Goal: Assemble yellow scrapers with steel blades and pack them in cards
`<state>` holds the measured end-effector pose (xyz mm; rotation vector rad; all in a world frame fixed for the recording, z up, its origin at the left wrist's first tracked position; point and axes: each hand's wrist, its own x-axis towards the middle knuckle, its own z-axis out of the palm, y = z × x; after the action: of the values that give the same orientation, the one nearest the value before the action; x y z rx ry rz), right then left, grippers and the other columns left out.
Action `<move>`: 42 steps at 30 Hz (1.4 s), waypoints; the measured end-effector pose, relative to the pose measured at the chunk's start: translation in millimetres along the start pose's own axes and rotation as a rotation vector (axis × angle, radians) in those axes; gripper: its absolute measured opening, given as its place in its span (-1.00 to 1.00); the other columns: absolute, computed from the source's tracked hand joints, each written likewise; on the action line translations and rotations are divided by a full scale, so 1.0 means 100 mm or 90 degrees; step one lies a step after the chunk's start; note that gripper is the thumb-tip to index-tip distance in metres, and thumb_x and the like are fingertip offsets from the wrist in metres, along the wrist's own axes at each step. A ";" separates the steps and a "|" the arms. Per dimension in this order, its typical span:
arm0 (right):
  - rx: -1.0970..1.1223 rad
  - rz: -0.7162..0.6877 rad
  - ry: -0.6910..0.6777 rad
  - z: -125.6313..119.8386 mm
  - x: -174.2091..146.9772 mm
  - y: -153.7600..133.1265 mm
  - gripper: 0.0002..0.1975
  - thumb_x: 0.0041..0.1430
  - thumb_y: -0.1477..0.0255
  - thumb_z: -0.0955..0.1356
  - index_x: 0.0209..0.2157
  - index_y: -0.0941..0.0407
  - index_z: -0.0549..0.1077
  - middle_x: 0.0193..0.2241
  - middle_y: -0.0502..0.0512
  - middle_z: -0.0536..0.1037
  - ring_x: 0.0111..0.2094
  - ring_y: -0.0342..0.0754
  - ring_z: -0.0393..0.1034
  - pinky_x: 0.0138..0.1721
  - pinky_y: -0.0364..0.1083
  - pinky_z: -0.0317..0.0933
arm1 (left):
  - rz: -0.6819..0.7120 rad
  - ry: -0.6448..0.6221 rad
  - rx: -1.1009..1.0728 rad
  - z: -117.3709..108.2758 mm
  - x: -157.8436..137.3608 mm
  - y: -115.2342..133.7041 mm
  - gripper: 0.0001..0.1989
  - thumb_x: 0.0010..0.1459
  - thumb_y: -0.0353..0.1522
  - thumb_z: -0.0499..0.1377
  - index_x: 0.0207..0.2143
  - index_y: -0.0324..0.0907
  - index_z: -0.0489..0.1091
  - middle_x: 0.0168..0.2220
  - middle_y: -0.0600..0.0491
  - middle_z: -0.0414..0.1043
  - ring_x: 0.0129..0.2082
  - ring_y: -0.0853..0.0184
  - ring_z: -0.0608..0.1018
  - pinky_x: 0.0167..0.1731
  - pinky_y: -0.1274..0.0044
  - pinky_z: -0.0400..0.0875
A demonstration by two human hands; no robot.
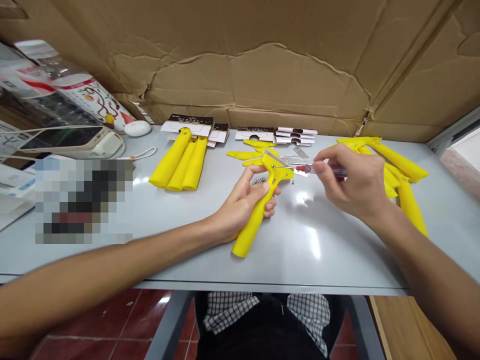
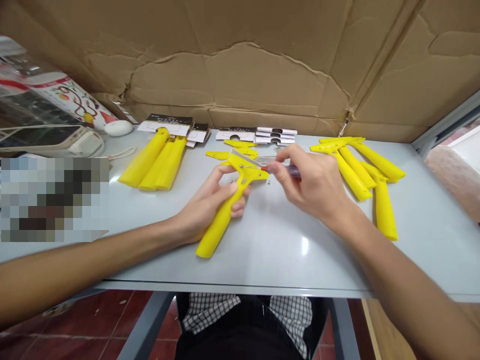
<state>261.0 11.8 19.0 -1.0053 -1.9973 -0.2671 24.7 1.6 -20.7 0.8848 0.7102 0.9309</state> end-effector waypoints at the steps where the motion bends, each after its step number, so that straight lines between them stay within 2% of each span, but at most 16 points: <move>1: 0.019 0.000 -0.021 -0.01 0.00 0.00 -0.91 0.33 0.32 0.39 -0.26 0.03 0.45 -0.58 -0.10 0.49 -0.65 -0.13 0.33 -0.57 -0.07 0.17 | 0.000 0.000 -0.001 0.00 0.00 0.00 -0.70 0.35 -0.36 0.25 0.01 -0.01 0.18 -0.26 0.07 0.49 -0.51 0.48 0.41 -0.45 0.55 0.33; 3: 0.045 -0.004 -0.051 -0.03 0.00 0.00 -0.90 0.23 0.40 0.41 -0.22 0.02 0.43 -0.49 -0.08 0.55 -0.62 -0.12 0.37 -0.54 -0.07 0.24 | 0.001 0.003 -0.002 0.00 0.00 0.00 -0.69 0.35 -0.37 0.25 0.01 -0.01 0.17 -0.27 0.08 0.48 -0.51 0.48 0.41 -0.45 0.56 0.33; 6: 0.036 -0.008 -0.048 -0.03 0.00 0.03 -0.87 0.18 0.48 0.41 -0.22 0.02 0.44 -0.49 -0.07 0.57 -0.58 -0.10 0.42 -0.52 -0.06 0.27 | 0.002 0.006 -0.004 0.00 0.00 -0.01 -0.69 0.35 -0.38 0.23 0.01 -0.01 0.16 -0.27 0.08 0.48 -0.51 0.48 0.41 -0.46 0.57 0.32; 10: 0.023 -0.013 -0.087 -0.01 -0.01 0.09 -0.85 0.17 0.48 0.44 -0.22 0.03 0.46 -0.53 -0.08 0.56 -0.61 -0.09 0.40 -0.54 -0.06 0.25 | 0.002 0.009 -0.009 0.00 0.00 -0.01 -0.71 0.37 -0.40 0.21 0.01 -0.01 0.15 -0.28 0.08 0.48 -0.52 0.49 0.40 -0.47 0.57 0.31; 15: 0.071 -0.014 -0.103 -0.05 0.00 0.07 -0.79 0.22 0.42 0.46 -0.13 0.03 0.42 -0.36 -0.02 0.62 -0.55 -0.10 0.46 -0.54 -0.08 0.28 | -0.003 0.012 -0.009 0.00 0.01 -0.01 -0.69 0.36 -0.38 0.23 0.01 0.00 0.15 -0.28 0.08 0.48 -0.52 0.48 0.40 -0.46 0.57 0.32; 17: 0.050 -0.028 -0.072 -0.04 0.01 0.06 -0.84 0.28 0.34 0.48 -0.18 0.03 0.45 -0.41 -0.01 0.63 -0.55 -0.09 0.46 -0.54 -0.08 0.27 | -0.007 0.012 -0.009 0.00 0.01 -0.01 -0.69 0.36 -0.38 0.23 0.02 0.00 0.15 -0.28 0.07 0.48 -0.52 0.48 0.41 -0.46 0.57 0.32; 19: 0.020 -0.029 -0.029 -0.03 0.01 0.07 -0.80 0.31 0.24 0.48 -0.26 0.03 0.47 -0.51 -0.03 0.59 -0.60 -0.10 0.42 -0.57 -0.08 0.23 | -0.006 0.008 -0.009 0.00 0.02 -0.01 -0.69 0.37 -0.39 0.22 0.03 -0.01 0.15 -0.28 0.08 0.48 -0.52 0.48 0.41 -0.47 0.57 0.32; 21: -0.008 -0.022 0.001 -0.02 0.02 0.07 -0.74 0.33 0.17 0.46 -0.33 0.03 0.47 -0.63 -0.08 0.50 -0.66 -0.12 0.34 -0.60 -0.08 0.16 | -0.001 0.003 -0.009 0.00 0.02 -0.01 -0.70 0.38 -0.40 0.21 0.03 -0.01 0.14 -0.29 0.08 0.48 -0.52 0.49 0.41 -0.46 0.57 0.33; 23: -0.022 -0.012 -0.006 -0.02 0.02 0.06 -0.72 0.35 0.15 0.43 -0.35 0.04 0.46 -0.70 -0.11 0.41 -0.70 -0.12 0.28 -0.61 -0.08 0.11 | 0.000 0.001 -0.011 0.00 0.01 -0.01 -0.71 0.39 -0.41 0.19 0.03 -0.01 0.14 -0.29 0.08 0.48 -0.52 0.49 0.42 -0.46 0.57 0.34; 25: -0.010 0.006 -0.042 -0.04 0.02 0.03 -0.78 0.36 0.19 0.42 -0.27 0.04 0.47 -0.67 -0.10 0.43 -0.68 -0.11 0.31 -0.59 -0.07 0.14 | -0.004 0.000 -0.011 0.00 0.01 -0.01 -0.73 0.41 -0.41 0.16 0.03 -0.01 0.14 -0.28 0.08 0.48 -0.51 0.49 0.42 -0.45 0.57 0.35; 28: 0.030 0.017 -0.069 -0.05 0.02 -0.01 -0.84 0.33 0.30 0.42 -0.14 0.03 0.42 -0.51 -0.05 0.55 -0.65 -0.13 0.34 -0.57 -0.07 0.20 | 0.001 -0.008 -0.009 -0.01 0.01 -0.02 -0.75 0.42 -0.42 0.13 0.04 -0.02 0.13 -0.28 0.08 0.47 -0.51 0.49 0.42 -0.45 0.58 0.35; 30: 0.037 -0.002 -0.054 -0.04 0.01 0.00 -0.85 0.31 0.33 0.43 -0.17 0.03 0.40 -0.49 -0.06 0.56 -0.64 -0.14 0.35 -0.57 -0.09 0.21 | 0.006 -0.010 -0.011 -0.01 0.01 -0.02 -0.74 0.43 -0.42 0.13 0.05 -0.02 0.12 -0.27 0.09 0.46 -0.51 0.49 0.42 -0.46 0.59 0.34; 34: 0.004 -0.030 -0.013 0.00 0.02 0.05 -0.80 0.34 0.28 0.43 -0.32 0.03 0.41 -0.63 -0.09 0.48 -0.66 -0.12 0.34 -0.63 -0.09 0.11 | 0.007 -0.008 -0.014 -0.01 0.02 -0.03 -0.74 0.42 -0.42 0.12 0.06 -0.02 0.12 -0.27 0.08 0.46 -0.50 0.49 0.43 -0.46 0.59 0.35; 36: 0.007 -0.018 -0.019 0.00 0.01 0.06 -0.82 0.33 0.27 0.43 -0.30 0.03 0.42 -0.64 -0.11 0.46 -0.69 -0.13 0.31 -0.64 -0.09 0.09 | 0.007 -0.011 -0.012 -0.01 0.02 -0.02 -0.75 0.43 -0.42 0.12 0.05 -0.02 0.12 -0.27 0.07 0.46 -0.50 0.48 0.43 -0.45 0.58 0.35; 39: 0.042 0.007 -0.062 -0.02 0.00 0.04 -0.84 0.26 0.34 0.44 -0.18 0.03 0.41 -0.53 -0.09 0.52 -0.65 -0.12 0.36 -0.60 -0.09 0.19 | 0.008 -0.011 -0.019 -0.01 0.02 -0.02 -0.74 0.42 -0.42 0.13 0.04 -0.02 0.12 -0.28 0.07 0.46 -0.51 0.48 0.42 -0.46 0.58 0.35; 42: 0.047 0.001 -0.076 -0.03 -0.01 0.02 -0.89 0.29 0.36 0.44 -0.21 0.03 0.44 -0.53 -0.08 0.53 -0.63 -0.13 0.37 -0.59 -0.10 0.19 | 0.006 -0.004 -0.022 -0.02 0.03 -0.02 -0.72 0.40 -0.41 0.16 0.04 -0.01 0.12 -0.28 0.08 0.46 -0.52 0.48 0.42 -0.46 0.58 0.34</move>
<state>264.5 11.3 20.0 -0.9961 -2.0985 -0.1337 25.1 3.8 -23.8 0.8609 0.6830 0.9450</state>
